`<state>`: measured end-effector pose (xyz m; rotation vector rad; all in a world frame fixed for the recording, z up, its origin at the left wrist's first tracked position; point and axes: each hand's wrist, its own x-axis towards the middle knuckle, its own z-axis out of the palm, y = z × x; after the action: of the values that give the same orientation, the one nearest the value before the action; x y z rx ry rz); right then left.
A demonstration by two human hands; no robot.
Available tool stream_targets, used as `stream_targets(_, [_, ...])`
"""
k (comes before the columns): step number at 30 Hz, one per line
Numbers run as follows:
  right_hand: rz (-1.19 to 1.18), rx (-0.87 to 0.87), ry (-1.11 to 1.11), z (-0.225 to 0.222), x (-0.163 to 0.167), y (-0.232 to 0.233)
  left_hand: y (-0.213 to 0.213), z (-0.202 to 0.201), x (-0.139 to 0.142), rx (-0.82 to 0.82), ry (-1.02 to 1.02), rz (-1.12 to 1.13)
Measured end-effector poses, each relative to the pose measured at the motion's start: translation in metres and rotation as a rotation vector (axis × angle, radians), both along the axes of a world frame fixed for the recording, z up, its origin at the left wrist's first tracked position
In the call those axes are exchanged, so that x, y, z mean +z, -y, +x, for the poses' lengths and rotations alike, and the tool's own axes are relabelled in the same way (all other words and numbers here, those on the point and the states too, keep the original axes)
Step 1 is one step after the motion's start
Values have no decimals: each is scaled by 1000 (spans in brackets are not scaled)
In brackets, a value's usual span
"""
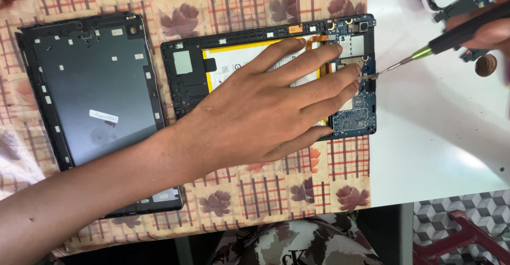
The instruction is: The person disassembles a smartphone by removing screws and detaching internal components. They use a screwdriver to loosen screws and carefully lift the motherboard and other parts from the phone chassis.
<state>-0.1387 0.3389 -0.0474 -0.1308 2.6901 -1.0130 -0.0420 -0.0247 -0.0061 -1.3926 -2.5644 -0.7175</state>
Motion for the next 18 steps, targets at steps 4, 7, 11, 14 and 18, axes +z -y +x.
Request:
stream_targets(4, [-6,-9,2,1,-1,-5,1,0,1,-8,19,-5])
stream_targets(7, [-13,-21,5,4,-2,-8,1,-2,1,-8,27,-1])
stream_targets(11, [-6,-86,42,10,2,-9,2,-2,1,-13,37,1])
stream_targets(14, [-2,-144,73,15,5,-8,1,-2,1,-18,42,-4])
stream_targets(18, [3,-181,102,19,9,-4,1,-2,2,-12,50,-12])
